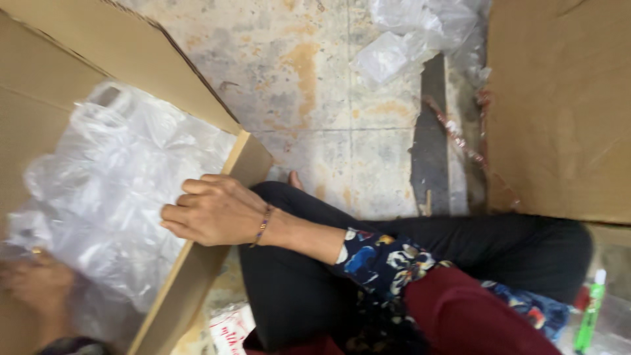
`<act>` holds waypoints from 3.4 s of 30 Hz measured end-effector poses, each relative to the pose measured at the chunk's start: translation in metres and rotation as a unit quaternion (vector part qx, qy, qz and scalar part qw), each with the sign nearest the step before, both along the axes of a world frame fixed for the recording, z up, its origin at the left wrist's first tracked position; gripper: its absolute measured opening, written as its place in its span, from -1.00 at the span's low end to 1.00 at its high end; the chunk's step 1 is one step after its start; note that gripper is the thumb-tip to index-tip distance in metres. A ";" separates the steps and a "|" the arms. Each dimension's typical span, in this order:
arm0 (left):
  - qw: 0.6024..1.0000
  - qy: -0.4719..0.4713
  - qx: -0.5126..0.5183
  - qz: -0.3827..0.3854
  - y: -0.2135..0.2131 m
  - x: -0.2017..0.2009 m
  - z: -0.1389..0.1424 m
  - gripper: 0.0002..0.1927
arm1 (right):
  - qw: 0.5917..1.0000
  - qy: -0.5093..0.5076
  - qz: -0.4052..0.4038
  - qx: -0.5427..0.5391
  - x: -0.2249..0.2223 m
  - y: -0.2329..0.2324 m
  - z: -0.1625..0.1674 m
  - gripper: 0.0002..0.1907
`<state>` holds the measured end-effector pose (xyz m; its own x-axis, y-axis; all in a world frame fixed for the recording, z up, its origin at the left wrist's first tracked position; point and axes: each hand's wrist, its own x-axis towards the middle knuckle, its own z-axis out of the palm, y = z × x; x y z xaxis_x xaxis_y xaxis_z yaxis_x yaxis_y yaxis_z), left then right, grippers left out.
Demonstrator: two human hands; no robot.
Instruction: The person sits on the floor beside a large cardboard box and pulls plastic-wrapped clear plastic containers out of the box one at a time. They unwrap the plastic bags from each container and set the unwrapped containers aside on the floor.
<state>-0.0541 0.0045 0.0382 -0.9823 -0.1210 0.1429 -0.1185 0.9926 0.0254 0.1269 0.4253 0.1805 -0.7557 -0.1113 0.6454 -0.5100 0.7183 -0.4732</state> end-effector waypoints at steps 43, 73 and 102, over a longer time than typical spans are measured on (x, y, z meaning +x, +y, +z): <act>0.472 -0.225 0.839 -0.149 0.241 -0.005 0.120 -0.65 | 0.995 -0.067 0.024 -0.074 0.026 0.079 0.065 -0.45; 0.911 -0.148 0.188 -0.335 0.326 0.033 0.068 -0.52 | 0.889 -0.380 -0.255 0.036 0.017 0.317 -0.153 0.19; 0.881 0.118 0.145 -0.435 0.287 -0.045 -0.025 -0.63 | 0.968 -0.115 -0.220 -0.038 0.086 0.297 -0.073 -0.73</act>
